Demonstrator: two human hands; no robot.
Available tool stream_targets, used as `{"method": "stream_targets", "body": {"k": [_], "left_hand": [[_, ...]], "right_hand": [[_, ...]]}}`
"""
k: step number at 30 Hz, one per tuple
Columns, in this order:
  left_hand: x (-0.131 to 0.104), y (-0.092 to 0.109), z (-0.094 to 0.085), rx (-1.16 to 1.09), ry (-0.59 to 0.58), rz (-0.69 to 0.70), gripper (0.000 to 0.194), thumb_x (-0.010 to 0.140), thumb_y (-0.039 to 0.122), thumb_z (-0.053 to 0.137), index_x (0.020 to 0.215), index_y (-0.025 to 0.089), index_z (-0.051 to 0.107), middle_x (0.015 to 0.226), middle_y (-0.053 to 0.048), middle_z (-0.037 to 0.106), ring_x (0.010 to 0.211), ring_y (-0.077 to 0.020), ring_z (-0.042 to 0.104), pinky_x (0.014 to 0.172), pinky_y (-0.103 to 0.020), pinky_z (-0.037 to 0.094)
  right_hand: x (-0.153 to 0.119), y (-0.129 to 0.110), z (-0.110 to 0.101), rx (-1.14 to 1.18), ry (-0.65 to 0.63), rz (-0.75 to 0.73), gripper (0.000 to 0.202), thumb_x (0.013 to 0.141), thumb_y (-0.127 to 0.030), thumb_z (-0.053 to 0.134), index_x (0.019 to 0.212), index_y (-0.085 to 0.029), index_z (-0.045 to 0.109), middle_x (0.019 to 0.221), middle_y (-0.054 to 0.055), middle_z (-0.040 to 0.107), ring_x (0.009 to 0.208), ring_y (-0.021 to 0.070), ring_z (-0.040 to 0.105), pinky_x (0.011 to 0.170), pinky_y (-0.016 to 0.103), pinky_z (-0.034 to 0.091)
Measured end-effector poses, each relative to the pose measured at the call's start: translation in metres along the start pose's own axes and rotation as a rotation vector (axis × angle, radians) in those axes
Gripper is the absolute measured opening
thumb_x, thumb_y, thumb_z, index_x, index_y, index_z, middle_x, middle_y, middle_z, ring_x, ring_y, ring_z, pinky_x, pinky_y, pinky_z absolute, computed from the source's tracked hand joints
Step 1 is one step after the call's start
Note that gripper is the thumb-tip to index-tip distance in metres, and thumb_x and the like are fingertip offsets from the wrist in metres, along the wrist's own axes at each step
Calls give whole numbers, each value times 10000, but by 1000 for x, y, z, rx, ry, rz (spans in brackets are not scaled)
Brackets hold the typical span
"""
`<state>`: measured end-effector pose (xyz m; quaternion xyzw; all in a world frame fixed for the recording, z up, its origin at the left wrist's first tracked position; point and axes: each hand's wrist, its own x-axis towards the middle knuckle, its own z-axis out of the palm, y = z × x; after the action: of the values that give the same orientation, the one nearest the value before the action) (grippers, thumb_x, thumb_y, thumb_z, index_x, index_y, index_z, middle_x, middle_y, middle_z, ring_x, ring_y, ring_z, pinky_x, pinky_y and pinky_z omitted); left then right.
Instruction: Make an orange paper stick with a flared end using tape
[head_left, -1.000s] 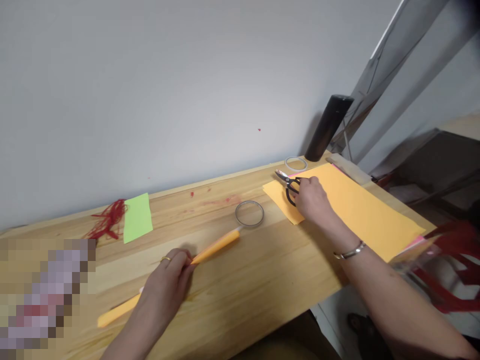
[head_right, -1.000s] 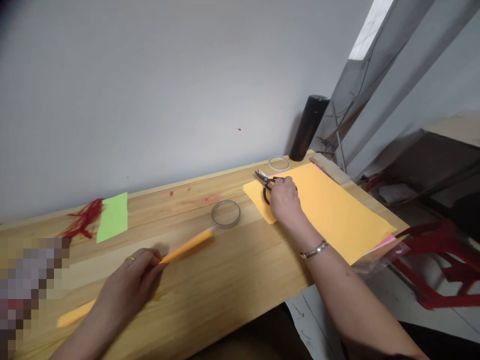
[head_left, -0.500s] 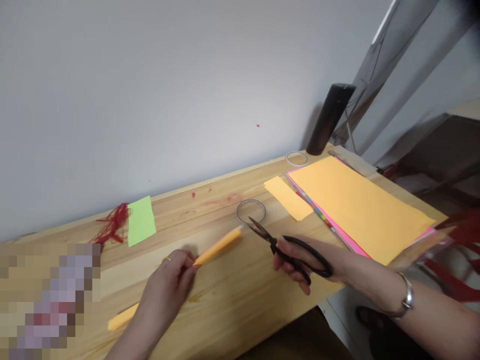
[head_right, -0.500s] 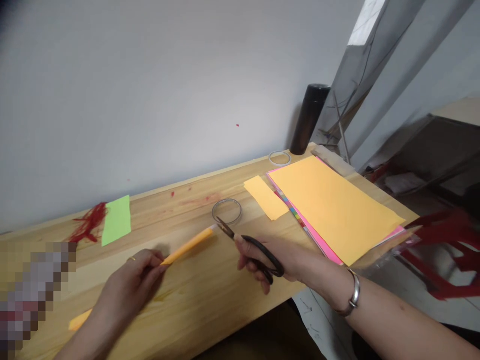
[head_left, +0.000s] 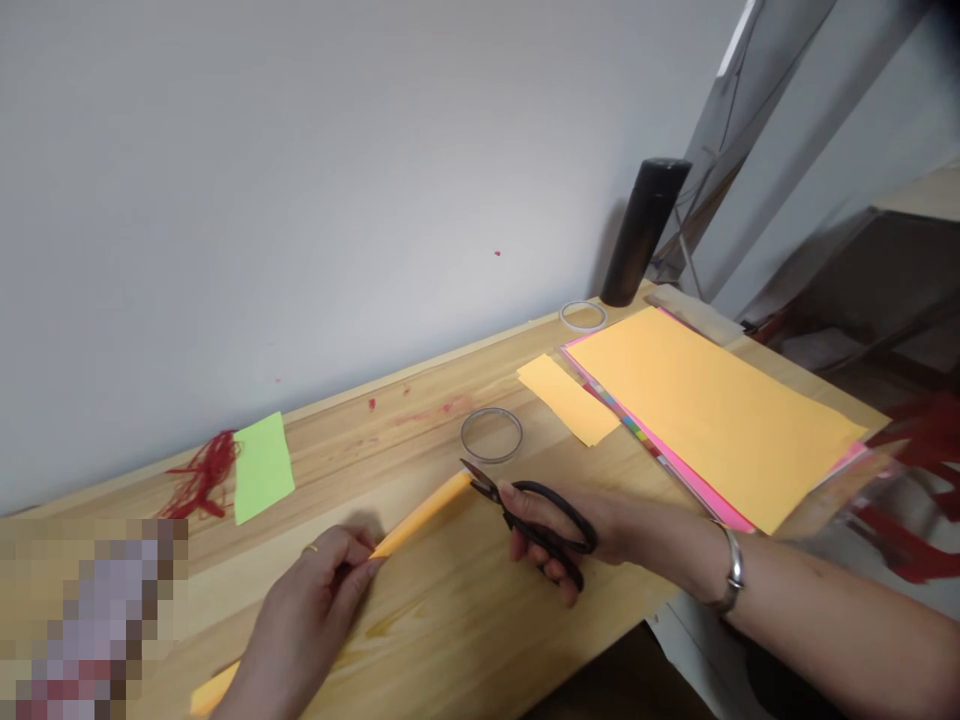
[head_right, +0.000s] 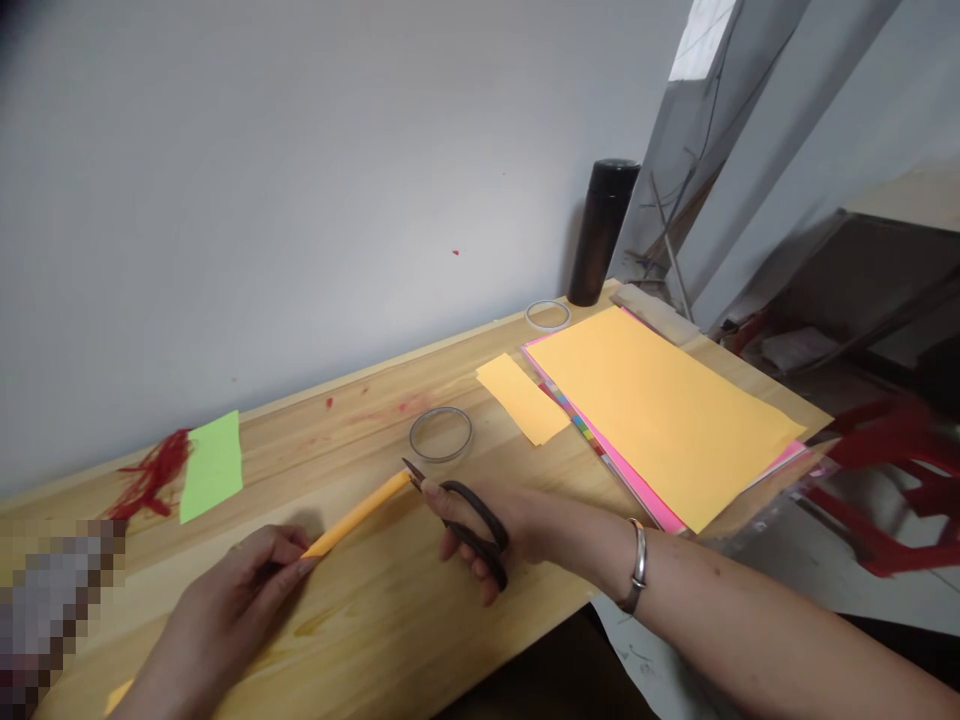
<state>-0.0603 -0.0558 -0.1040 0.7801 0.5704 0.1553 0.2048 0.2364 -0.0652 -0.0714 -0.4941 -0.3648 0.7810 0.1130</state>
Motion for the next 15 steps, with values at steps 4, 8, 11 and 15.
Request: {"method": "stream_targets", "body": {"k": [4, 8, 11, 15], "left_hand": [[-3, 2, 0, -28, -18, 34, 214, 830, 412, 503, 724, 229, 535, 857, -27, 645, 721, -164, 591, 628, -264, 459], [-5, 6, -1, -39, -13, 53, 211, 833, 404, 501, 721, 228, 533, 870, -29, 642, 708, -158, 592, 617, -258, 463], [-6, 8, -2, -32, -19, 68, 206, 835, 395, 501, 718, 228, 532, 872, -26, 645, 709, -154, 597, 617, -252, 463], [-7, 11, -3, -34, -31, 70, 190, 839, 386, 498, 733, 232, 532, 878, -19, 650, 718, -152, 604, 622, -248, 467]], "right_hand": [[4, 2, 3, -27, -7, -88, 629, 811, -718, 323, 697, -133, 522, 472, -71, 390, 356, 55, 387, 328, 209, 456], [5, 5, 1, -48, -14, -121, 638, 797, -735, 322, 711, -137, 527, 464, -74, 390, 341, 57, 397, 320, 206, 448], [5, 8, -1, -25, -20, -133, 653, 740, -778, 363, 724, -143, 514, 491, -77, 395, 359, 53, 400, 318, 205, 451], [5, 10, -2, -43, -30, -157, 685, 706, -807, 359, 734, -142, 519, 506, -72, 408, 359, 51, 421, 319, 195, 442]]}}
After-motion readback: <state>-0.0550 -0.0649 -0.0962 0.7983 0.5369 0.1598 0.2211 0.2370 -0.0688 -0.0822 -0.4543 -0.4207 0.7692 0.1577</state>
